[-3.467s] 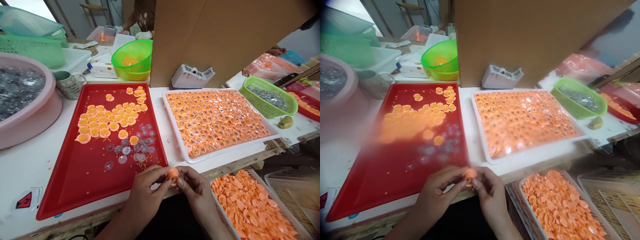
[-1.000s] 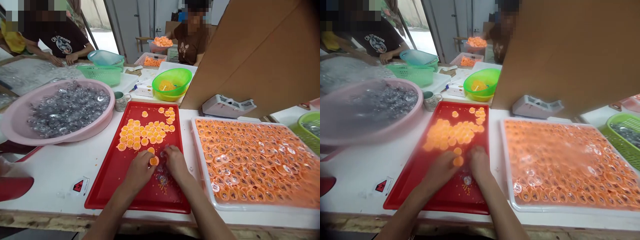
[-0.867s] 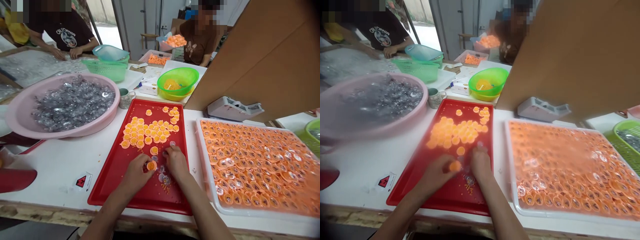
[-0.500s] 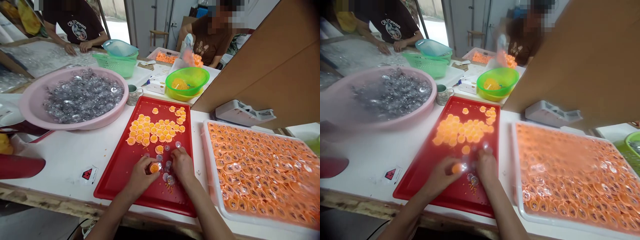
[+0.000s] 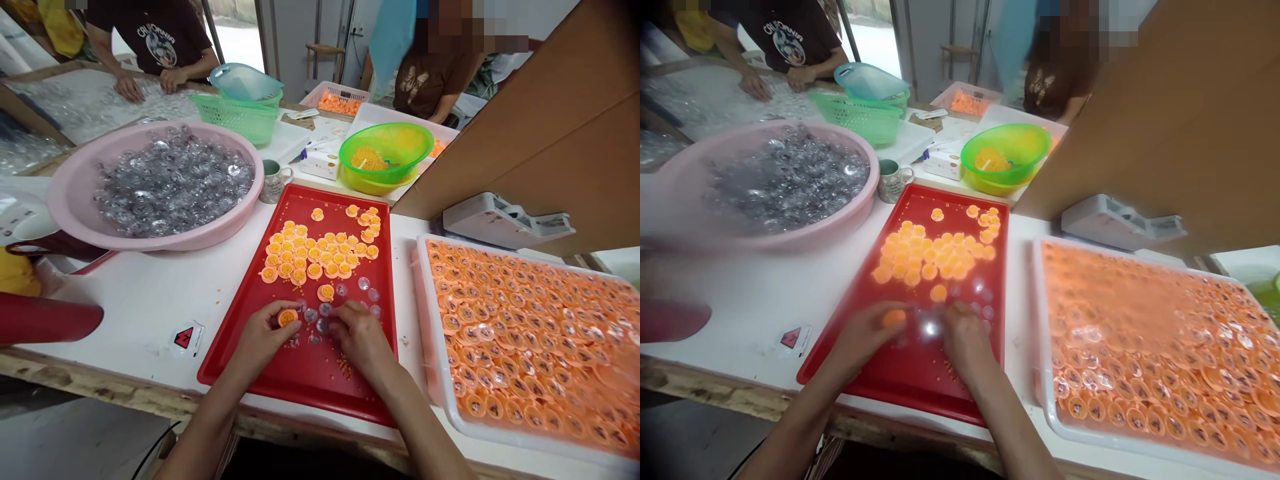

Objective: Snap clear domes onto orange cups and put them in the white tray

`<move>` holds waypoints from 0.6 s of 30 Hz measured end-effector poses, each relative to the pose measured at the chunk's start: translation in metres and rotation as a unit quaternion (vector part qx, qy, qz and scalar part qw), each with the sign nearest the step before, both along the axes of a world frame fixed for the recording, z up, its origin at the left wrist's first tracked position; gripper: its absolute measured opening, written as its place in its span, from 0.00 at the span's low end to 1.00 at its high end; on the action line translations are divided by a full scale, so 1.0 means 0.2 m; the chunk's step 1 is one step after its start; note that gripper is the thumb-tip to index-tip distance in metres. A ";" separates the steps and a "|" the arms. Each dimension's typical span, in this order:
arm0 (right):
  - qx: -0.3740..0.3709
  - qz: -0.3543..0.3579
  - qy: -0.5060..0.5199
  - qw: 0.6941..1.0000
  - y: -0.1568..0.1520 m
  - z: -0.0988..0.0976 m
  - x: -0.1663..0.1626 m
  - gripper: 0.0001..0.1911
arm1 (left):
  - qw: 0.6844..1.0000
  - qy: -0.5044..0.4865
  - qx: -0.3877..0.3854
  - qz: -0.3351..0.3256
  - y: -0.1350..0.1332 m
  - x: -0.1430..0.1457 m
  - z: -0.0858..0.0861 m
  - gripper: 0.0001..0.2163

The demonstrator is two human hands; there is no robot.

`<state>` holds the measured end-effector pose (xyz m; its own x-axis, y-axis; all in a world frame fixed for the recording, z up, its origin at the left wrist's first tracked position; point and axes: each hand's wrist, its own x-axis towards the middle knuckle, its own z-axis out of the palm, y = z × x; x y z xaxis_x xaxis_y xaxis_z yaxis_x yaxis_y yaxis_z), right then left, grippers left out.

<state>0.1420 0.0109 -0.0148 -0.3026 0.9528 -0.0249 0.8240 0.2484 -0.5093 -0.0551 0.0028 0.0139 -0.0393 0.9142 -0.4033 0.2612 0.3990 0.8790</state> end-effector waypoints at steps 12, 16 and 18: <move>-0.045 0.015 0.102 0.994 -0.25 -0.04 0.10 0.12 | 0.999 0.048 0.006 -0.025 0.00 -0.07 0.01 0.14; -0.082 -0.091 0.172 0.978 -0.28 -0.02 0.15 0.12 | 1.000 0.029 -0.001 -0.004 0.01 -0.07 0.04 0.16; -0.150 -0.152 0.249 0.945 -0.28 -0.01 0.15 0.10 | 1.000 -0.013 -0.005 -0.019 0.01 -0.06 0.04 0.18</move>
